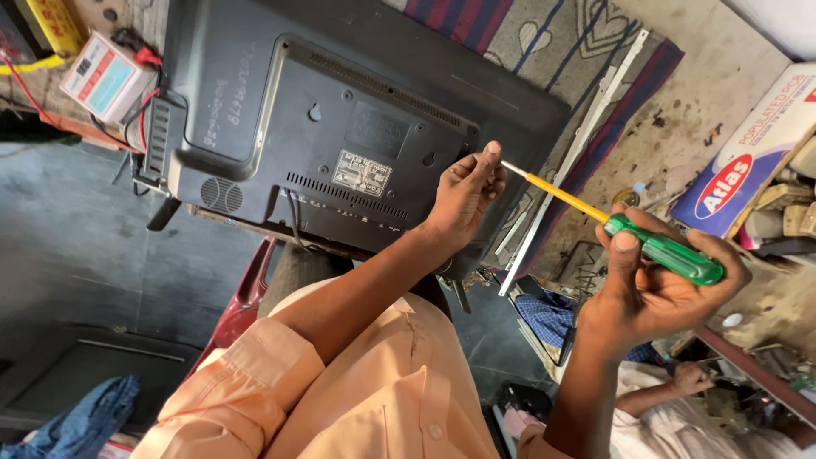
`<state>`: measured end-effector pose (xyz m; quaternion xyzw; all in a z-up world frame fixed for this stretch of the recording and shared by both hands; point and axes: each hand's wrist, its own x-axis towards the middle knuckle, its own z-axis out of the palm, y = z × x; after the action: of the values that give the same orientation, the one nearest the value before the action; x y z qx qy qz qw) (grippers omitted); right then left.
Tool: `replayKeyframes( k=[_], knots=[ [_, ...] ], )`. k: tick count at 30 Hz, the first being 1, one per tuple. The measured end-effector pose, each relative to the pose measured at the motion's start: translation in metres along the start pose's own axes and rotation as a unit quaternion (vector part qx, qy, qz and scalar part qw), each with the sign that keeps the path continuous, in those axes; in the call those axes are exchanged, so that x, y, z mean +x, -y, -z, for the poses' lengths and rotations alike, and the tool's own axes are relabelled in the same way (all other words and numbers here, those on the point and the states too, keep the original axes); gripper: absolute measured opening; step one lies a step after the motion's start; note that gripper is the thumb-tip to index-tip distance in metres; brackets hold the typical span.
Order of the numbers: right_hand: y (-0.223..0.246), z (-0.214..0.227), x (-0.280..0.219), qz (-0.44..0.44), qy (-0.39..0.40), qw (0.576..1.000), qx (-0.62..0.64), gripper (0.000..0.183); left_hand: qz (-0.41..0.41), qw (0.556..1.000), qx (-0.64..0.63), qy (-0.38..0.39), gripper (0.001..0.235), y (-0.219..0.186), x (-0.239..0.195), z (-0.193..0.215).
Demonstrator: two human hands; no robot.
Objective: The person uses a screwdriver to remove multiple screws from the back panel of a television set. The person places the removed screws on the workbench. The person then picks up a cable from the floor.
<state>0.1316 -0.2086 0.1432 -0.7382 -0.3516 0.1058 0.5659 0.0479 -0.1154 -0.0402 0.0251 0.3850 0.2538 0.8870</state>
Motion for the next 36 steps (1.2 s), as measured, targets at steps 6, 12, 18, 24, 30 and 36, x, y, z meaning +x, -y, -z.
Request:
replayKeyframes(
  k=[6, 12, 18, 24, 30, 36],
  knots=[
    [-0.007, -0.009, 0.002, 0.034, 0.028, 0.999, -0.016, 0.045, -0.031, 0.999, -0.015, -0.018, 0.031, 0.015, 0.013, 0.002],
    [-0.025, -0.023, 0.007, 0.08, 0.072, 0.994, -0.027, 0.04, -0.072, 0.994, -0.084, -0.015, 0.019, 0.032, 0.026, 0.008],
    [-0.04, -0.03, 0.008, 0.115, 0.123, 0.984, -0.063, 0.036, -0.088, 0.99, -0.109, -0.027, 0.027, 0.042, 0.032, 0.011],
    [-0.049, -0.032, 0.011, 0.145, 0.129, 0.978, -0.077, 0.037, -0.091, 0.986, -0.139, -0.027, 0.027, 0.042, 0.032, 0.007],
    [-0.048, -0.033, 0.013, 0.15, 0.139, 0.976, -0.073, 0.037, -0.085, 0.987, -0.131, -0.035, 0.028, 0.042, 0.03, 0.008],
    [-0.05, -0.034, 0.014, 0.135, 0.156, 0.976, -0.073, 0.04, -0.094, 0.984, -0.146, -0.037, 0.03, 0.048, 0.035, 0.009]
  ],
)
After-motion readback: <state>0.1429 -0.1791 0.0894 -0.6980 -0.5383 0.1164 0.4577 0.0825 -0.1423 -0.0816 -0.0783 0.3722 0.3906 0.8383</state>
